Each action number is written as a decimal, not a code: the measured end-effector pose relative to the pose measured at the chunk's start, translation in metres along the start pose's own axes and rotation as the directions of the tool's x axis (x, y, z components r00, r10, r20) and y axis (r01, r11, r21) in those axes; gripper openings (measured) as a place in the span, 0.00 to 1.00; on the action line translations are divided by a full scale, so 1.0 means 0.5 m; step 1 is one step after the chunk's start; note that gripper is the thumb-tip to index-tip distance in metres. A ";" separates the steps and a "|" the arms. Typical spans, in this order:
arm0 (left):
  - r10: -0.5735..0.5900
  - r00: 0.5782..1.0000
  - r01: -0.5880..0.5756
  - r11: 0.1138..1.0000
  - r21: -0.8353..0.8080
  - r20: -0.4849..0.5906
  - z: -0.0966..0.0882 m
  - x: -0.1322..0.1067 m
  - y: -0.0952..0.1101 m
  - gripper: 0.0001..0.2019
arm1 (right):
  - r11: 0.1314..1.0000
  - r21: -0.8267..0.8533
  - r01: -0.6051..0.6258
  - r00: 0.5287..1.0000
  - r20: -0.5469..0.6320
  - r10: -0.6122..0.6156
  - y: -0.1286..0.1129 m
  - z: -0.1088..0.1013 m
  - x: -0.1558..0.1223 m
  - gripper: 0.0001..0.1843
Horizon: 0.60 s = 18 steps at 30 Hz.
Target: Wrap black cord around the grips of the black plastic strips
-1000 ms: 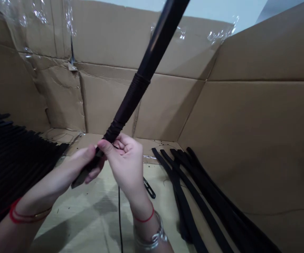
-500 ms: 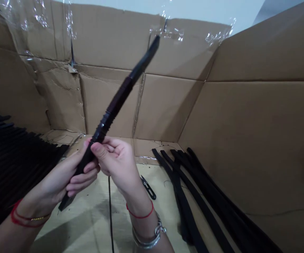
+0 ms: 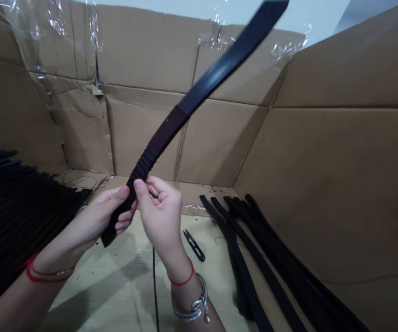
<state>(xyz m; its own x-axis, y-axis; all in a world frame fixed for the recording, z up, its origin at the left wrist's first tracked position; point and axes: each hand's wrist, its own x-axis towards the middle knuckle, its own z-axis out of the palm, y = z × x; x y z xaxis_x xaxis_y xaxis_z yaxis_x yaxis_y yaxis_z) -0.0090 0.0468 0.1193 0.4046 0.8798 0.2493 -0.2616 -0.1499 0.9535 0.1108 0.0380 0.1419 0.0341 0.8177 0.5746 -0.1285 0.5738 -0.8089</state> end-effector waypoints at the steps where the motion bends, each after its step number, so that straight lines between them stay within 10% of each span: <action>1: 0.018 0.999 -0.016 0.999 0.043 -0.048 0.008 -0.001 -0.005 0.27 | 1.000 0.020 0.002 0.999 -0.036 -0.002 0.007 0.003 0.001 0.16; 4: 0.144 0.968 -0.094 0.967 0.238 -0.205 0.042 -0.011 -0.022 0.26 | 0.995 0.072 0.067 0.973 -0.224 -0.049 0.022 -0.002 0.010 0.19; 8: 0.122 0.983 -0.080 0.955 0.286 -0.134 0.076 -0.024 -0.036 0.25 | 0.981 0.101 0.164 0.920 -0.374 -0.115 0.012 -0.028 0.022 0.19; 18: 0.053 0.995 -0.036 0.979 0.203 -0.081 0.061 -0.034 -0.011 0.26 | 0.960 0.235 0.154 0.965 -0.244 -0.096 -0.015 -0.048 0.021 0.22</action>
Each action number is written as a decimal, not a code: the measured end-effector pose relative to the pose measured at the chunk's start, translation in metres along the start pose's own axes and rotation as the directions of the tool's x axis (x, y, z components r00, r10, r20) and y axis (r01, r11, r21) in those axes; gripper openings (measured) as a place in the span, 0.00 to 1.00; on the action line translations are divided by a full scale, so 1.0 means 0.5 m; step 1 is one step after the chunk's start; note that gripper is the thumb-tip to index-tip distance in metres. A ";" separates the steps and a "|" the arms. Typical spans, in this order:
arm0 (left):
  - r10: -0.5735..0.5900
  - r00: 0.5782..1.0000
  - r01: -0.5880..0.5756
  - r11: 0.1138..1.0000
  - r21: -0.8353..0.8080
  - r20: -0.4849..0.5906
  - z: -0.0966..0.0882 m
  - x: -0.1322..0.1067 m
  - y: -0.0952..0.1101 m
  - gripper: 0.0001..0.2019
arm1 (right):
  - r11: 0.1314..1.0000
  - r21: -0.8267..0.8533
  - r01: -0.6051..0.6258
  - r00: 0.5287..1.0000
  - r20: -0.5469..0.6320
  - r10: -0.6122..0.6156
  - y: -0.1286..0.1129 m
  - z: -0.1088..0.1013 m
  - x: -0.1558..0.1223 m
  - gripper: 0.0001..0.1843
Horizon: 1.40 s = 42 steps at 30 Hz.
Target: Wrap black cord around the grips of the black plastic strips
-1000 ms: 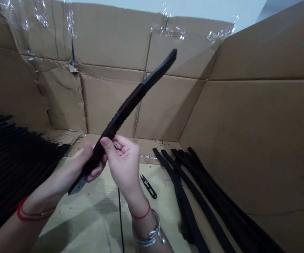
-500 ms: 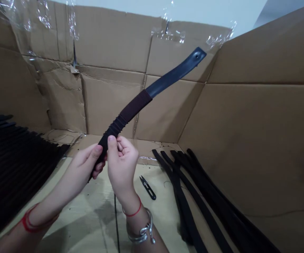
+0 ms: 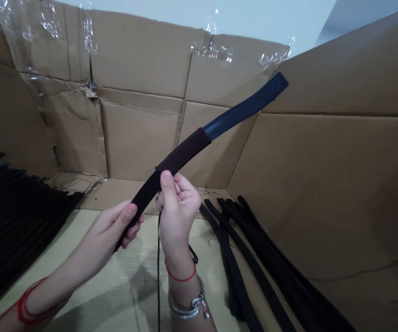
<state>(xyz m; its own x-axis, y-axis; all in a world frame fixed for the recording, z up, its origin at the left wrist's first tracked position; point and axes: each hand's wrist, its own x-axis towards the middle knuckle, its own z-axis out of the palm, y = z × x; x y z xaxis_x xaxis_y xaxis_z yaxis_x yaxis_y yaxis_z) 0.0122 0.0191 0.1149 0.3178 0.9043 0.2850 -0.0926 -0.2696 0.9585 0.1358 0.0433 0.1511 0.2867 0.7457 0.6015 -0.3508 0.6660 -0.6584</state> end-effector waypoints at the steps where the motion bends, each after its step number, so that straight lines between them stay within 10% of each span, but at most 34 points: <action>1: -0.023 1.000 0.023 1.000 -0.016 0.008 -0.010 -0.002 0.007 0.26 | 1.000 0.003 -0.020 0.999 0.041 0.020 -0.004 -0.005 0.003 0.20; 11: 0.049 0.982 -0.018 0.986 0.169 -0.180 -0.046 -0.005 0.028 0.26 | 0.979 -0.024 -0.204 0.975 0.088 0.205 -0.035 -0.017 0.007 0.08; 15: -0.257 0.937 0.305 0.931 -0.198 0.236 -0.053 0.001 0.026 0.28 | 0.970 -0.012 -0.241 0.912 0.340 0.231 -0.022 -0.028 0.012 0.14; 18: -0.253 0.873 0.352 0.918 -0.180 0.418 -0.055 0.007 0.017 0.32 | 0.977 -0.078 -0.198 0.908 0.360 0.212 -0.019 -0.028 0.006 0.16; 21: -0.032 0.996 0.019 0.990 0.139 0.085 -0.049 0.012 0.009 0.26 | 0.978 -0.169 -0.119 0.976 0.163 0.147 -0.018 -0.018 -0.001 0.16; 23: 0.101 0.993 -0.075 0.944 0.322 -0.065 -0.050 0.013 0.009 0.25 | 0.976 -0.178 -0.130 0.982 0.111 0.151 -0.017 -0.012 -0.001 0.17; 29: -0.123 0.911 0.148 0.988 -0.033 0.394 -0.065 0.025 0.000 0.30 | 0.974 -0.174 -0.144 0.970 0.169 0.174 -0.009 -0.009 0.002 0.13; 33: -0.017 0.999 0.015 0.999 0.048 0.045 -0.051 0.028 -0.010 0.27 | 0.972 -0.127 -0.195 0.961 0.175 0.216 -0.002 -0.005 0.003 0.14; 37: -0.252 0.912 0.289 0.955 -0.070 0.325 -0.049 0.025 -0.001 0.31 | 0.952 -0.096 -0.290 0.911 0.277 0.305 -0.002 -0.007 0.002 0.16; 42: 0.090 0.993 -0.069 0.968 0.242 -0.075 -0.043 0.027 0.002 0.25 | 0.974 -0.121 -0.193 0.972 0.114 0.206 0.009 0.000 -0.006 0.17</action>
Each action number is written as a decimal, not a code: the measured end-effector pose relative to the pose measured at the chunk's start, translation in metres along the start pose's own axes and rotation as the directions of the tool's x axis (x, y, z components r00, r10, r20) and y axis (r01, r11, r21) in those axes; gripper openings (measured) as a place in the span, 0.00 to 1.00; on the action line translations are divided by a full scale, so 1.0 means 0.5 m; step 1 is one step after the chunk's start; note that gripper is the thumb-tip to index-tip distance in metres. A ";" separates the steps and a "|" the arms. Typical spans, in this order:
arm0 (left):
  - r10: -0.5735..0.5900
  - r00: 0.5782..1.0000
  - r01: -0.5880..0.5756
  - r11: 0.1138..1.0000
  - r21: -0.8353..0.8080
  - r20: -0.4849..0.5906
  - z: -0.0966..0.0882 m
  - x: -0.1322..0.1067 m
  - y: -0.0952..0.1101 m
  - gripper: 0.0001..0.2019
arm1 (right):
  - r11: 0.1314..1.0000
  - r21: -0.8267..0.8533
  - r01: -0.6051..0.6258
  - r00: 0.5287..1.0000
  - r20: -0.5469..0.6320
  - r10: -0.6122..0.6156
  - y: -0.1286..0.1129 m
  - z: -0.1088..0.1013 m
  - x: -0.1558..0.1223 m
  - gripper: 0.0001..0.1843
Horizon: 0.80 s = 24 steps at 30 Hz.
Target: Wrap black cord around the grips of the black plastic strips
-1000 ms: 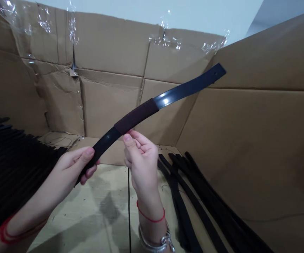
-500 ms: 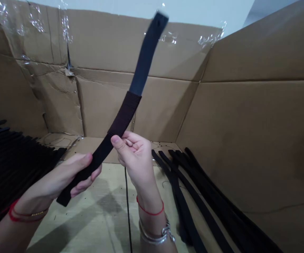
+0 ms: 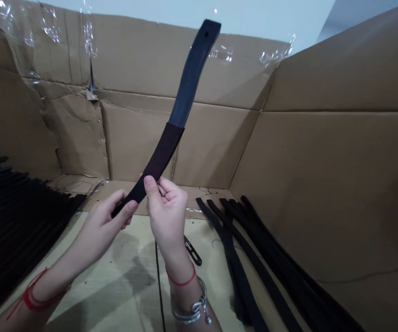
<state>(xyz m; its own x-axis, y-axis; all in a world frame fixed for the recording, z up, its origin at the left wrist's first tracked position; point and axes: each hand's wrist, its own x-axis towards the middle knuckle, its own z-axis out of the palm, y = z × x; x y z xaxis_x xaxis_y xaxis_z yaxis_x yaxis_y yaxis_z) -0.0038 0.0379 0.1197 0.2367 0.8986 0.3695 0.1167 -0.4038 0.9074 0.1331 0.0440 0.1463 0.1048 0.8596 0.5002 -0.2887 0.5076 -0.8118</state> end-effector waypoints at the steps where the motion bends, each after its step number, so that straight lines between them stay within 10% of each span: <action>1: 0.009 1.000 -0.009 1.000 0.008 -0.022 0.000 -0.002 0.002 0.25 | 1.000 0.010 -0.017 1.000 0.011 0.017 -0.001 -0.002 0.001 0.17; 4: -0.086 0.969 0.145 0.958 -0.248 0.234 -0.012 -0.009 0.007 0.26 | 0.993 0.051 -0.104 0.986 0.135 0.097 -0.012 -0.015 0.007 0.18; 9: -0.058 0.746 0.503 0.702 -0.505 0.663 -0.017 -0.004 0.001 0.29 | 0.984 0.106 -0.141 0.968 0.221 0.115 -0.009 -0.018 0.012 0.16; 13: -0.089 0.977 0.156 0.920 -0.361 0.195 -0.001 0.002 -0.007 0.27 | 0.996 0.091 0.005 1.000 0.009 -0.006 0.004 -0.005 0.012 0.14; 15: -0.116 0.980 0.166 0.927 -0.337 0.164 0.001 0.002 -0.007 0.28 | 0.997 0.079 -0.012 0.999 0.052 0.008 0.003 -0.006 0.012 0.14; 19: -0.188 0.842 0.438 0.785 -0.437 0.505 0.007 0.001 -0.005 0.30 | 0.992 0.081 -0.102 0.975 0.207 0.083 0.000 -0.012 0.012 0.21; 22: -0.144 0.985 0.166 0.941 -0.294 0.093 0.013 -0.002 -0.003 0.30 | 0.994 0.104 -0.031 0.997 0.071 0.024 0.005 -0.008 0.012 0.19; 24: -0.091 0.992 0.076 0.985 -0.158 -0.089 0.009 -0.006 0.001 0.31 | 0.992 0.123 -0.037 0.999 0.029 0.033 0.007 -0.004 0.011 0.18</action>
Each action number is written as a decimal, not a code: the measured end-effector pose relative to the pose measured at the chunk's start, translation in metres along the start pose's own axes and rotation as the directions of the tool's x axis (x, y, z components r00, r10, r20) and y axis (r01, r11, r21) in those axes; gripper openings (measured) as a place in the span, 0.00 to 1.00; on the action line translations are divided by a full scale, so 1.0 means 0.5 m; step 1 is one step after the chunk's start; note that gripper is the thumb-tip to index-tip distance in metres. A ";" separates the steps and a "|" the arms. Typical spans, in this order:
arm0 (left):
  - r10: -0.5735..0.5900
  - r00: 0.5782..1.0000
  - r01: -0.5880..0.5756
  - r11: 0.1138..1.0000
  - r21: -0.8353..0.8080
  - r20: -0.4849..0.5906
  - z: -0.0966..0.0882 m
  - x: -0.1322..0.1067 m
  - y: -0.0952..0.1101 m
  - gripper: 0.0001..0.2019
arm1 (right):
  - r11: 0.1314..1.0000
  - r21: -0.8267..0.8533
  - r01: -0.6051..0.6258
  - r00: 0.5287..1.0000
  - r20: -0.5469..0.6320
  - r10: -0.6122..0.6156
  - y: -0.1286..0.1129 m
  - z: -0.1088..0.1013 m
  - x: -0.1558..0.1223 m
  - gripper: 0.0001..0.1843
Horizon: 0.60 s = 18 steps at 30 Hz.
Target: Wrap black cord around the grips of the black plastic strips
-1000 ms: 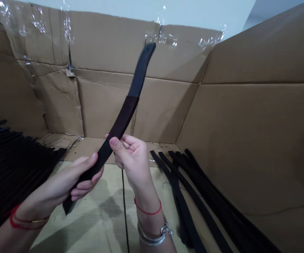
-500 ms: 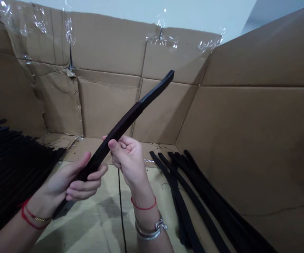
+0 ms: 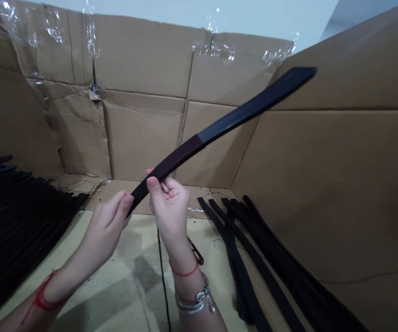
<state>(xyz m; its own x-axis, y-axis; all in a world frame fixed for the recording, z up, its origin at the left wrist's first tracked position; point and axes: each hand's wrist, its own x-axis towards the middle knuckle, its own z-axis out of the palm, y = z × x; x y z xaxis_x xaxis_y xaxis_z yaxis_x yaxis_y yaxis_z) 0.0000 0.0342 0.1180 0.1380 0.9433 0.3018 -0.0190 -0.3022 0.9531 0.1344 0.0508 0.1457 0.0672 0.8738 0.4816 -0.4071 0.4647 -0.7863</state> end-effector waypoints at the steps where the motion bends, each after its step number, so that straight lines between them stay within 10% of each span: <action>1: -0.049 0.995 0.050 0.999 -0.008 0.084 -0.005 -0.002 0.003 0.33 | 0.999 0.008 -0.032 0.999 0.024 0.032 0.000 0.001 0.000 0.18; 3: -0.189 0.866 0.270 0.956 -0.114 0.462 -0.016 -0.002 0.008 0.36 | 0.996 0.001 -0.086 0.992 0.088 0.086 -0.004 0.002 -0.001 0.18; 5: -0.191 0.765 0.337 0.932 -0.131 0.615 -0.023 0.000 0.010 0.34 | 0.998 -0.035 -0.055 0.996 0.070 0.057 -0.007 0.001 -0.001 0.16; 9: 0.020 0.986 -0.031 0.998 0.063 0.164 -0.024 0.002 0.011 0.28 | 0.995 -0.093 0.033 0.999 -0.005 -0.033 -0.011 -0.006 0.000 0.16; 11: -0.095 0.968 0.090 0.995 0.030 0.232 -0.026 0.000 0.015 0.28 | 0.996 -0.084 -0.043 0.993 0.110 0.052 -0.014 -0.011 0.000 0.18; 14: -0.259 0.817 0.338 0.939 -0.062 0.515 -0.025 -0.002 0.015 0.28 | 0.993 -0.062 -0.098 0.975 0.192 0.108 -0.013 -0.009 -0.002 0.18; 16: -0.103 0.954 0.113 0.993 -0.020 0.282 -0.017 -0.001 0.008 0.26 | 0.999 -0.029 -0.043 0.995 0.090 0.045 -0.006 0.000 -0.004 0.17; 18: 0.086 0.996 -0.086 0.991 0.099 0.001 -0.008 0.000 -0.003 0.25 | 1.000 -0.003 -0.018 1.000 -0.004 0.018 0.002 0.010 -0.005 0.16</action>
<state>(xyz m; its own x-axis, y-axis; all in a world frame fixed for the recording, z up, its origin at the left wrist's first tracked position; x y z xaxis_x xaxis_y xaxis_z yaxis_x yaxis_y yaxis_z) -0.0039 0.0353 0.1168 0.1365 0.9137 0.3828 0.0671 -0.3941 0.9166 0.1294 0.0482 0.1458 0.0635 0.8826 0.4658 -0.4059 0.4493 -0.7959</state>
